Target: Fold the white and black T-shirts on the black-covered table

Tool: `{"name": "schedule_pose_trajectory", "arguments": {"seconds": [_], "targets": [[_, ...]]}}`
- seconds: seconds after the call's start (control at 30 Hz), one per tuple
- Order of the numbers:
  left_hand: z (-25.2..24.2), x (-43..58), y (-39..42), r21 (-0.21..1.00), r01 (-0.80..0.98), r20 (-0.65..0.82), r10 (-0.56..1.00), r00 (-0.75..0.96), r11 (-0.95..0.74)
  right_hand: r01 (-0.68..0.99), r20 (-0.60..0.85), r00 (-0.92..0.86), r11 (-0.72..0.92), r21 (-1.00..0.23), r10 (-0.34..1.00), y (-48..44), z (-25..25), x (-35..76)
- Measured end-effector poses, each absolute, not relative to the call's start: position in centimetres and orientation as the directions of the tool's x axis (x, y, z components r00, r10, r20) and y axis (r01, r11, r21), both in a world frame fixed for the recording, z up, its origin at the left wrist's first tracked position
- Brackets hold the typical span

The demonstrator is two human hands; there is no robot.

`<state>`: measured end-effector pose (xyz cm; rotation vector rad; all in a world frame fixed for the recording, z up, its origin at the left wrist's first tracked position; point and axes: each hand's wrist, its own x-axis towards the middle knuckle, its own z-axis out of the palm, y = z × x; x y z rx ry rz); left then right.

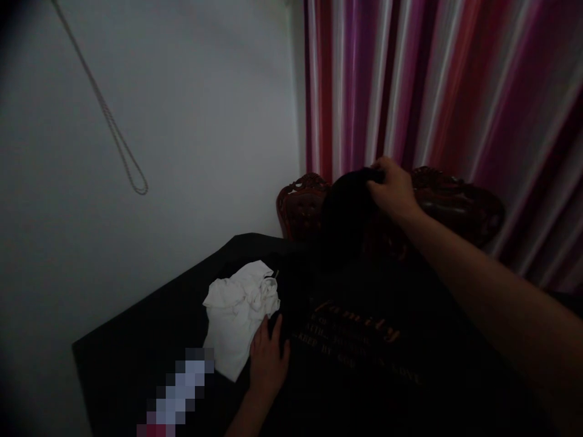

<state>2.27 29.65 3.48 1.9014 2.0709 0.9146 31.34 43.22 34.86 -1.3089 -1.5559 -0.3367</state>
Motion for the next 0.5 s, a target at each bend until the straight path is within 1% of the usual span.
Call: {"name": "schedule_pose_trajectory", "arguments": {"seconds": [0.07,0.1,0.2,0.27,0.33,0.37,0.4,0.43,0.5], "targets": [[5.5,2.8,29.1,0.644,0.764,0.264,0.95,-0.167,-0.045,0.849,0.821,0.044,0.411,-0.331,0.569,38.7,36.9,32.9],[6.7,3.2,28.7,0.677,0.732,0.271,0.95,-0.156,-0.073,0.864,0.807,0.011,0.4,-0.304,0.591,36.5,37.5,33.4],[10.5,6.0,26.4,0.703,0.682,0.322,0.945,-0.053,-0.202,0.936,0.737,-0.072,0.3,-0.182,0.672,30.6,38.0,33.8],[12.8,8.9,23.3,0.716,0.602,0.369,0.924,0.105,-0.354,0.966,0.681,-0.139,0.249,-0.065,0.719,27.3,37.7,33.4],[14.9,12.1,19.0,0.749,0.448,0.374,0.869,0.323,-0.489,0.973,0.62,-0.204,0.228,0.042,0.757,24.3,37.3,32.9],[15.9,13.6,16.7,0.774,0.378,0.35,0.842,0.411,-0.507,0.972,0.59,-0.225,0.22,0.082,0.775,22.9,37.3,32.8],[16.8,15.0,14.5,0.802,0.34,0.312,0.83,0.463,-0.491,0.971,0.562,-0.239,0.213,0.111,0.792,21.5,37.3,32.7],[17.5,16.1,12.6,0.823,0.34,0.265,0.838,0.477,-0.454,0.971,0.541,-0.24,0.204,0.127,0.806,20.0,37.4,32.9],[18.6,17.3,10.2,0.813,0.419,0.21,0.875,0.435,-0.404,0.973,0.516,-0.231,0.194,0.125,0.825,17.4,38.0,33.8]]}}
